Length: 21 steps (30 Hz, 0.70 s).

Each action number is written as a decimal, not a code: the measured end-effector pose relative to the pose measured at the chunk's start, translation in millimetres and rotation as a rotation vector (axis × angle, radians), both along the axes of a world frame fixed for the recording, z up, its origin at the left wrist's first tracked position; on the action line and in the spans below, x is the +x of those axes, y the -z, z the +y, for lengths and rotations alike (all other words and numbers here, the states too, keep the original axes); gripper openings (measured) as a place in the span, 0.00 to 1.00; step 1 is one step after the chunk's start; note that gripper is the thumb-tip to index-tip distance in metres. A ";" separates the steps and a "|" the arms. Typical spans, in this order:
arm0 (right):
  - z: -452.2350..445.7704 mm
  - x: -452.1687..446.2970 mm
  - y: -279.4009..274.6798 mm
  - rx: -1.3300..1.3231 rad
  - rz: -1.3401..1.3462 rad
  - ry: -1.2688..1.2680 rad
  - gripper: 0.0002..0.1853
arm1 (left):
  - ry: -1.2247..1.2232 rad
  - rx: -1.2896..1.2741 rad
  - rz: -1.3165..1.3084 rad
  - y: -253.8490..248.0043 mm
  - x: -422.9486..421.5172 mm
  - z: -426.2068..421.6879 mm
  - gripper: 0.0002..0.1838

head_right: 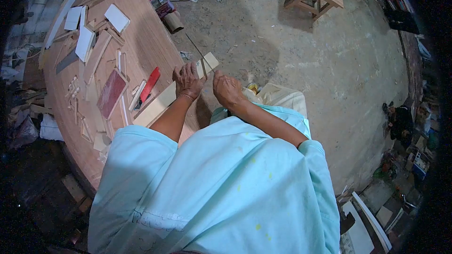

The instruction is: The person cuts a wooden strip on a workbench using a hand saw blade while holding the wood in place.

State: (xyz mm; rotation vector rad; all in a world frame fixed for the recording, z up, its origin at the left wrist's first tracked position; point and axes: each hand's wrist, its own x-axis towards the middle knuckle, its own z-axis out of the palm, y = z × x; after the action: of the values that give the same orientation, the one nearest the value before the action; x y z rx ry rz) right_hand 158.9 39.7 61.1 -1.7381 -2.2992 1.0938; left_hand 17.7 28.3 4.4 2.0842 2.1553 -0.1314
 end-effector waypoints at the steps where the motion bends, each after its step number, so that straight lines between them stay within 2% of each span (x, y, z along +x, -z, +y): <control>1: 0.5 -0.7 -2.8 -0.011 0.014 0.005 0.22 | -0.003 0.001 -0.001 -2.1 0.2 0.2 0.32; 8: 1.1 -2.9 -7.4 -0.013 0.014 0.049 0.25 | -0.004 -0.004 -0.022 -3.3 -0.2 0.3 0.32; 13: 1.2 -5.7 -3.5 0.043 -0.087 -0.060 0.17 | 0.008 0.060 -0.018 9.8 -1.8 -2.7 0.34; 14: 3.6 -9.1 -0.3 0.040 -0.086 -0.061 0.17 | 0.018 0.087 0.000 12.4 -2.3 -2.5 0.30; 16: 14.1 -20.0 6.9 0.089 -0.153 -0.097 0.06 | 0.032 0.122 0.023 19.6 -4.6 -1.8 0.26; 18: 26.7 -32.5 16.0 0.148 -0.146 -0.145 0.07 | 0.101 0.136 0.238 28.3 -9.1 -1.8 0.18; 21: 30.1 -38.4 28.6 0.243 -0.079 -0.180 0.07 | 0.144 0.055 0.399 36.2 -12.7 -3.8 0.15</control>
State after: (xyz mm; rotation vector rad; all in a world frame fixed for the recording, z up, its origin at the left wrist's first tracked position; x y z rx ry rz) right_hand 120.5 69.8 32.6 -1.5366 -2.5518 0.7398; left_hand 5.0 24.4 -31.8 2.4154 2.2286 -0.5535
